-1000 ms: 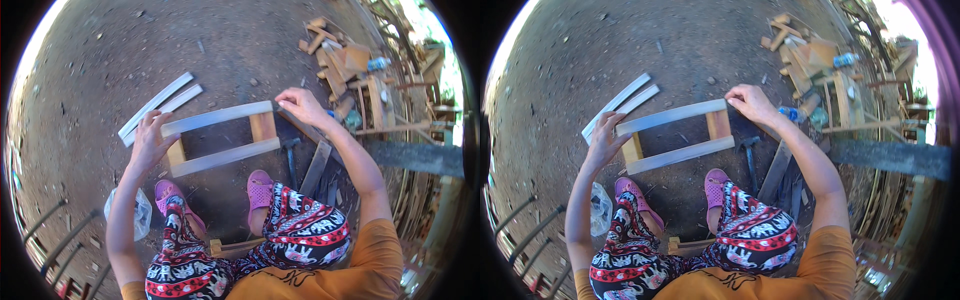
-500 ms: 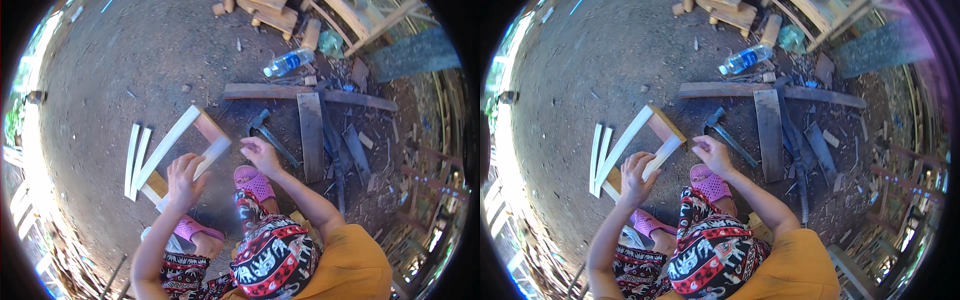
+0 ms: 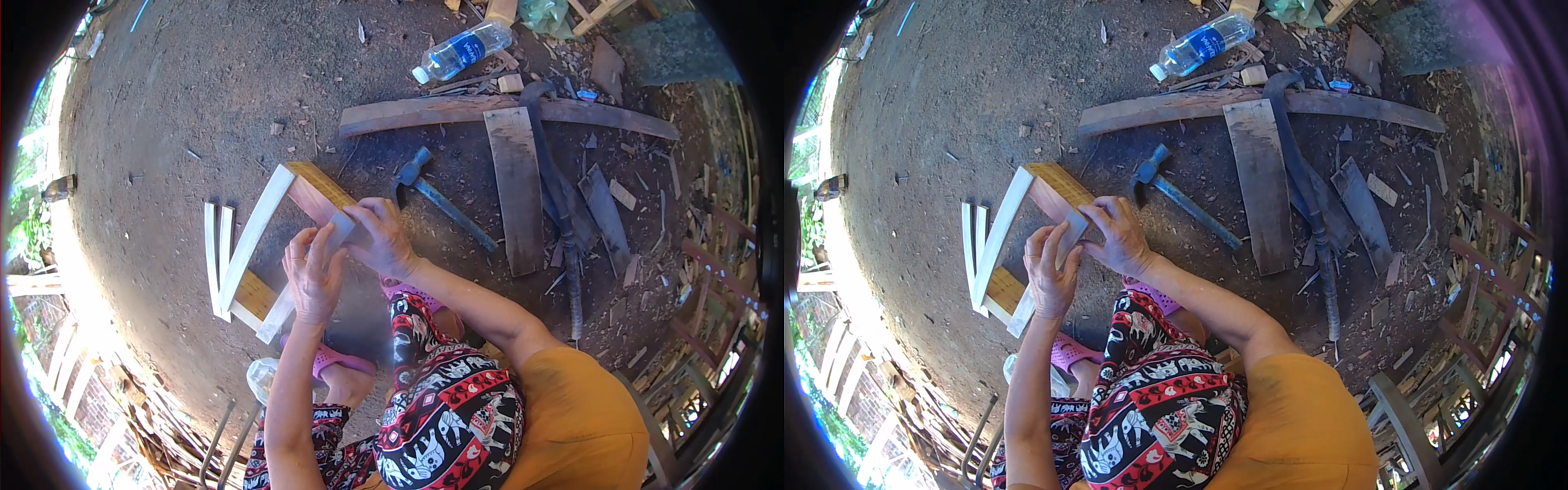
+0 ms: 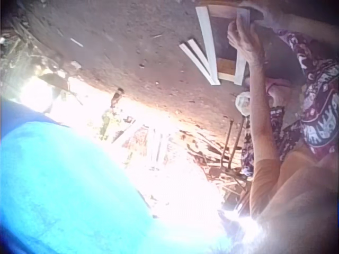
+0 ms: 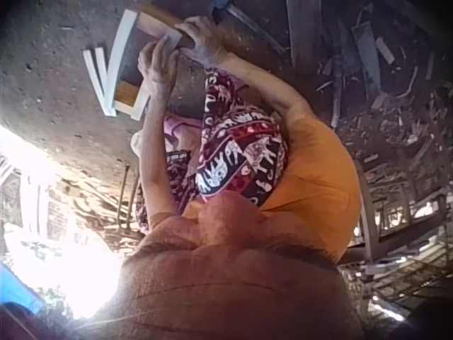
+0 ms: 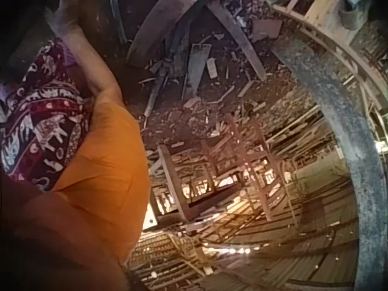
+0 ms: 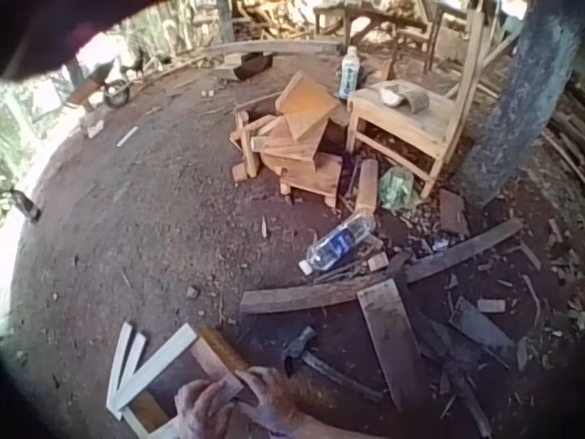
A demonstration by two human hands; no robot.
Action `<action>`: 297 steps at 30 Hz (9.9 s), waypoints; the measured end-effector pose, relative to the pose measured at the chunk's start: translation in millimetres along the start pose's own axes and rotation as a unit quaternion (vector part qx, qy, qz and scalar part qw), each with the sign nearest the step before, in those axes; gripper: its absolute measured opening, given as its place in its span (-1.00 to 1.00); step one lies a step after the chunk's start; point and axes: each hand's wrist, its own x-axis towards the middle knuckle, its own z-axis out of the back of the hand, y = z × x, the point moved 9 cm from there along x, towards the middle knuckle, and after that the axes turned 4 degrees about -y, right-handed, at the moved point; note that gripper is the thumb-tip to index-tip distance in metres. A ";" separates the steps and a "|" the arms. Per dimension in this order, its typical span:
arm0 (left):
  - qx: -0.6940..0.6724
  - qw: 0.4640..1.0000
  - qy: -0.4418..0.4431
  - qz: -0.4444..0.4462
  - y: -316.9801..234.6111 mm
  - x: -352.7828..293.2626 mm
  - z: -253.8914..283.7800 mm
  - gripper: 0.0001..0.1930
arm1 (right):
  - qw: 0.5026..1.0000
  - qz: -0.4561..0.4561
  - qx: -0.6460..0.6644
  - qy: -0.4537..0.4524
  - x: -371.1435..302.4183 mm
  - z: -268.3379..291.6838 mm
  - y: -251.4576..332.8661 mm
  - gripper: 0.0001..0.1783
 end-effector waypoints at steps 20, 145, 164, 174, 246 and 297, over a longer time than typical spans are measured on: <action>-0.047 0.999 -0.021 -0.001 6.5 -8.7 -12.8 -0.49 | 0.998 0.040 0.040 -0.022 -1.2 -1.4 -5.6 -0.32; -0.073 0.987 -0.136 -0.041 3.3 -18.9 -2.6 -0.72 | 0.982 0.165 0.037 0.081 21.6 11.5 10.1 -0.67; -0.091 0.985 -0.144 -0.031 9.7 -18.9 -2.5 -0.77 | 0.981 0.168 0.021 0.092 22.4 11.4 11.8 -0.66; -0.086 0.987 -0.138 0.005 15.8 -21.3 -6.0 -0.79 | 0.982 0.167 0.018 0.088 22.4 10.4 14.6 -0.66; -0.107 0.965 -0.231 0.069 11.4 -7.1 -3.6 -0.88 | 0.987 -0.133 -0.050 0.075 -6.3 97.7 17.6 -0.71; -0.133 0.953 -0.257 0.085 18.5 -12.8 -5.7 -0.84 | 0.987 -0.047 -0.058 0.139 4.3 68.7 106.3 -0.68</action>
